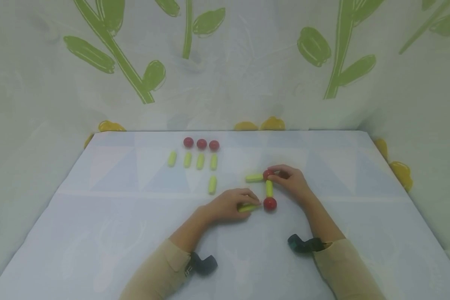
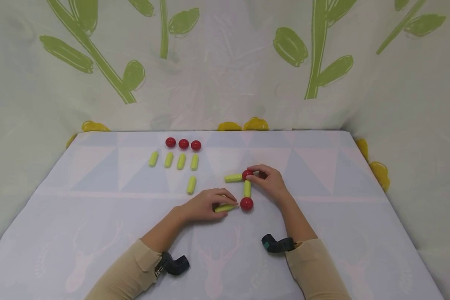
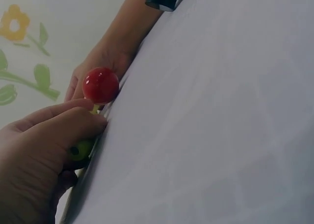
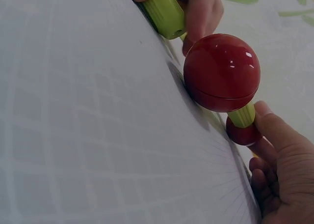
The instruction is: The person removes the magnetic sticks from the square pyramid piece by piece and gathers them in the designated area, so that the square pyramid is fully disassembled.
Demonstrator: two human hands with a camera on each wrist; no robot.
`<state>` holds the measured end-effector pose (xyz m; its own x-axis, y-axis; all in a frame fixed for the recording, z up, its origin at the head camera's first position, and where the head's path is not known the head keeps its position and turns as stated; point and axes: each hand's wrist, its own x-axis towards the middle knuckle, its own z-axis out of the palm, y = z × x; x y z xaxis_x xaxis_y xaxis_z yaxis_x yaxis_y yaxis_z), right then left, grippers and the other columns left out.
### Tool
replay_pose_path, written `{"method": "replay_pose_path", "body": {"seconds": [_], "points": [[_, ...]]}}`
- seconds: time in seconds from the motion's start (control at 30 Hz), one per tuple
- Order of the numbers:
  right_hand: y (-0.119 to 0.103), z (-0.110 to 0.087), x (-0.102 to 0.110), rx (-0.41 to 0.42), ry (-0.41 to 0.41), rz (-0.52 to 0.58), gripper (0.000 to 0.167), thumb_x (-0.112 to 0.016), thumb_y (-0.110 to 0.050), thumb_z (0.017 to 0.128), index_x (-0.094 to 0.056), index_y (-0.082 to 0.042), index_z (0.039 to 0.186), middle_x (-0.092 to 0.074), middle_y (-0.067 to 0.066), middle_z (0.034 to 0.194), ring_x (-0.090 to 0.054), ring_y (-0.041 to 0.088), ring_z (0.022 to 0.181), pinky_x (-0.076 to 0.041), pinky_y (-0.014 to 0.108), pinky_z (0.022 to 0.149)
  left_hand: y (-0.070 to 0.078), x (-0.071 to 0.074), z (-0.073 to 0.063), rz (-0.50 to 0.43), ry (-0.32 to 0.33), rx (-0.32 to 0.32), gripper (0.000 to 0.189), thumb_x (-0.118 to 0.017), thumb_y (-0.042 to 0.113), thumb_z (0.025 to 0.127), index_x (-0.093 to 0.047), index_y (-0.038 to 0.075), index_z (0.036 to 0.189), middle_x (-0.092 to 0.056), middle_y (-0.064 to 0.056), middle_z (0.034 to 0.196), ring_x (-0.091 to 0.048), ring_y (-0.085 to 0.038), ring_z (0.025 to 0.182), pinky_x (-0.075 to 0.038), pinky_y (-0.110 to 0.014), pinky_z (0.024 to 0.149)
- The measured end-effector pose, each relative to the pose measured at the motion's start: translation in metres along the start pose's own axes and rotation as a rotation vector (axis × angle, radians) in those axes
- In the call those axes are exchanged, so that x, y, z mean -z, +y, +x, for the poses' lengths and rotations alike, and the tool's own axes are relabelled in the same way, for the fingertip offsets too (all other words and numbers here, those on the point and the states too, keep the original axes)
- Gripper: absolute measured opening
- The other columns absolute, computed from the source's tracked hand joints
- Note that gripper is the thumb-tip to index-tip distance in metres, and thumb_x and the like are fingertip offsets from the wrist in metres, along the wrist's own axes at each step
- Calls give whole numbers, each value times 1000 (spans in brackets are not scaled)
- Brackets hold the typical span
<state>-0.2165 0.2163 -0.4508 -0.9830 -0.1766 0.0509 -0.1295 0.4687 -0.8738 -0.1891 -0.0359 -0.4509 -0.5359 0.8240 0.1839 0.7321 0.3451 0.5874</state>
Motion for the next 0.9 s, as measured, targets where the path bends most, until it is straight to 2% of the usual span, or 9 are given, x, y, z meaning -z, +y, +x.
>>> {"method": "replay_pose_path", "body": {"seconds": [0.13, 0.23, 0.37, 0.5, 0.67, 0.9], "points": [[0, 0, 0, -8, 1, -7, 38, -70, -42, 83, -66, -19, 113, -66, -1, 113, -57, 17, 101, -47, 33, 88, 1, 6, -3, -67, -80, 28, 45, -73, 20, 82, -62, 20, 126, -60, 8, 120, -52, -4, 109, -43, -19, 95], [0, 1, -1, -13, 0, -12, 38, -70, -43, 83, -66, -19, 113, -65, -1, 114, -57, 17, 101, -47, 35, 89, 0, 9, -5, -102, -141, 56, 56, -77, 22, 79, -58, 20, 131, -57, 8, 124, -49, -4, 108, -42, -19, 95], [2, 1, -1, -17, 1, -14, 39, -70, -44, 82, -66, -20, 113, -65, -2, 115, -58, 17, 102, -48, 34, 89, -2, 12, -6, -133, -165, 70, 61, -79, 20, 77, -55, 18, 133, -56, 6, 125, -49, -5, 103, -43, -19, 92], [2, 1, -1, -25, 6, -13, 39, -70, -44, 82, -66, -20, 112, -65, -2, 114, -58, 17, 100, -48, 32, 87, -4, 14, -6, -174, -132, 83, 59, -79, 23, 77, -57, 20, 131, -57, 8, 115, -49, -6, 93, -46, -20, 84], [2, 1, -1, -58, 3, -19, 42, -69, -47, 81, -66, -21, 113, -65, -1, 115, -57, 18, 100, -49, 33, 89, -7, 21, -8, -226, -53, 165, 56, -80, 29, 75, -57, 25, 127, -56, 11, 101, -50, -8, 87, -48, -22, 76], [1, 1, -1, -94, 2, -18, 44, -69, -51, 80, -66, -22, 113, -64, -2, 115, -56, 19, 99, -48, 35, 89, -8, 35, -17, -179, 35, 284, 58, -82, 31, 72, -59, 22, 124, -56, 12, 117, -51, -10, 100, -47, -29, 89]]}}
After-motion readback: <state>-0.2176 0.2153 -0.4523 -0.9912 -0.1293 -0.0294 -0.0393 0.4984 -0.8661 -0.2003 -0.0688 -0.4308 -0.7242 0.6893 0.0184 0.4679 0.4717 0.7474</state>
